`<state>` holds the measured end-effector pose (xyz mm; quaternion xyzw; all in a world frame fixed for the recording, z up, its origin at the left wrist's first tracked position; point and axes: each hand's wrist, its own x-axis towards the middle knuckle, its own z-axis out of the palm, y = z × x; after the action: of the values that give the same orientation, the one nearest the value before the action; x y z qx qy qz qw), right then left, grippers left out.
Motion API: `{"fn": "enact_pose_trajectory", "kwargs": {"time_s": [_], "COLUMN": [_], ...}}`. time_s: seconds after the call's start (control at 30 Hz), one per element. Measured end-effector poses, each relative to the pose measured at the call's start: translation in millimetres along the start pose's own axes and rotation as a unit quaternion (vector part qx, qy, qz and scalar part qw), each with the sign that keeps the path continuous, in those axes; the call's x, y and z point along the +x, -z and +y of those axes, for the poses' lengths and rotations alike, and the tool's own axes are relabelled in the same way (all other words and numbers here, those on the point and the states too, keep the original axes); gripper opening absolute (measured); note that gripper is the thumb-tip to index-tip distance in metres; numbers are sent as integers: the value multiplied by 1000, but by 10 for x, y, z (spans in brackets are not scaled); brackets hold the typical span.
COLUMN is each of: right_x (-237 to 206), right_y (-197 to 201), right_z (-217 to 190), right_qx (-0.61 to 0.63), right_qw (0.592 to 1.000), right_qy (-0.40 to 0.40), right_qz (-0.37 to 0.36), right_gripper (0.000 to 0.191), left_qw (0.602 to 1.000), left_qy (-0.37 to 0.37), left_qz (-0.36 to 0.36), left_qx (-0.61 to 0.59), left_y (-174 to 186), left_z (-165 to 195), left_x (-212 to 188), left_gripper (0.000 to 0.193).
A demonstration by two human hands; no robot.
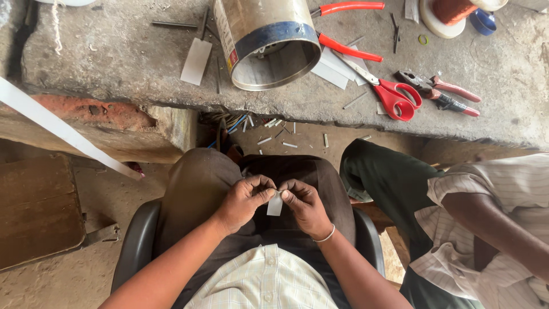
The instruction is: The person cuts small rectangular pieces of white insulation material using scissors and then folds each piece around a thin wire. The person repeats this process multiple times, placing the finished pieces into a metal can.
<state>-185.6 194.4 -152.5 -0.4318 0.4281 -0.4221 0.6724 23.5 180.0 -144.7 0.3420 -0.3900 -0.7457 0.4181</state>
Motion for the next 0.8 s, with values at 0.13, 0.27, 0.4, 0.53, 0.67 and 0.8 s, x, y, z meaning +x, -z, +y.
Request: {"fn": "enact_pose_trajectory", "kwargs": {"time_s": [0.13, 0.27, 0.4, 0.53, 0.67, 0.8], "right_x": [0, 29, 21, 13, 14, 1], "right_y": [-4, -9, 3, 16, -7, -33], "right_z": [8, -9, -7, 2, -15, -67], "right_qx": [69, 90, 112, 136, 147, 156], "right_qw": [997, 995, 993, 989, 988, 986], "right_qy": [-24, -32, -42, -56, -48, -55], "right_qz": [9, 17, 14, 8, -12, -37], "right_gripper": [22, 21, 21, 19, 18, 19], "left_qw": [1000, 1000, 1000, 999, 999, 999], "left_qy": [7, 10, 15, 29, 36, 36], "left_qz": [3, -16, -27, -20, -12, -11], "left_qx": [8, 8, -1, -3, -3, -1], "left_y": [-34, -33, -33, -22, -7, -4], "left_z": [7, 15, 1, -8, -7, -10], "left_x": [-25, -33, -44, -36, -23, -10], "left_gripper": [6, 8, 8, 8, 8, 8]}}
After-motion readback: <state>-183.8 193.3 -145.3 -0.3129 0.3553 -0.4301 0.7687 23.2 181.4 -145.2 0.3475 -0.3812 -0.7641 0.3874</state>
